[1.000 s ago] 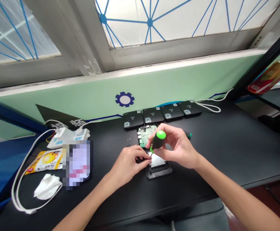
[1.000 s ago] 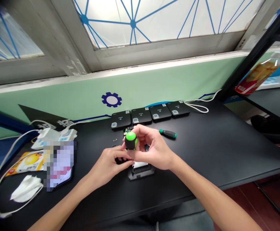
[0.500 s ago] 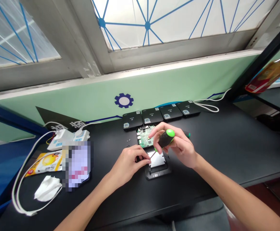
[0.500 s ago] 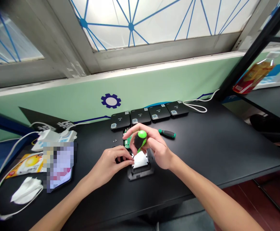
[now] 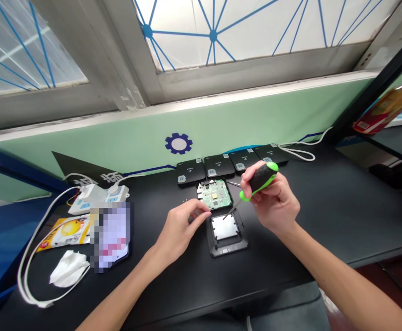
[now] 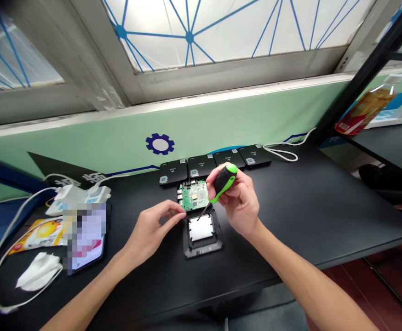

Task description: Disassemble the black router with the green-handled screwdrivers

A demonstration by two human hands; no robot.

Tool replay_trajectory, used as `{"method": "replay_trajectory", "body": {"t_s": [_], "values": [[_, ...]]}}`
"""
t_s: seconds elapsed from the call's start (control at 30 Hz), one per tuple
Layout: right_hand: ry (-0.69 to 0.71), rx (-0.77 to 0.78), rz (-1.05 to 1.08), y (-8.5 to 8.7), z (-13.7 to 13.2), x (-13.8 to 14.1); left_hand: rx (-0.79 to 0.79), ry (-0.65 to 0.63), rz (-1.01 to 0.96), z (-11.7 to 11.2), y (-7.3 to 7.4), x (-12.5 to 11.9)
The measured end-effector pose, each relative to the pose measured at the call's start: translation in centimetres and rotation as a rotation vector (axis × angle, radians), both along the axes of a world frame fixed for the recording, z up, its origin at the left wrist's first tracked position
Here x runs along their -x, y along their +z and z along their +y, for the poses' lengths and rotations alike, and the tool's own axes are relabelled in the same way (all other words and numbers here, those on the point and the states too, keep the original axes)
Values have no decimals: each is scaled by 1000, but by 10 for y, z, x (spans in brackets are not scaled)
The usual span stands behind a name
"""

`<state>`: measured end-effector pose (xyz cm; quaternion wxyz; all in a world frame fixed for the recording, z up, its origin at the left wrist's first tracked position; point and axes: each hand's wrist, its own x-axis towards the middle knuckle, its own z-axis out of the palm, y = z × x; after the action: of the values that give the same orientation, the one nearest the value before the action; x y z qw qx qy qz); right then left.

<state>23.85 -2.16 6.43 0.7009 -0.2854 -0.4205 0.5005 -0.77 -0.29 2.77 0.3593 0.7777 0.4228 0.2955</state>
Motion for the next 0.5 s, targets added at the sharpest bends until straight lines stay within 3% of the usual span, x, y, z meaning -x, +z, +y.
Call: {"method": "replay_trajectory", "body": {"t_s": [0.3, 0.5], "values": [[122, 3, -12, -10, -2, 9, -83, 210, -148, 7, 0, 5], [123, -20, 19, -11, 0, 6, -74, 433, -138, 19, -1, 33]]}}
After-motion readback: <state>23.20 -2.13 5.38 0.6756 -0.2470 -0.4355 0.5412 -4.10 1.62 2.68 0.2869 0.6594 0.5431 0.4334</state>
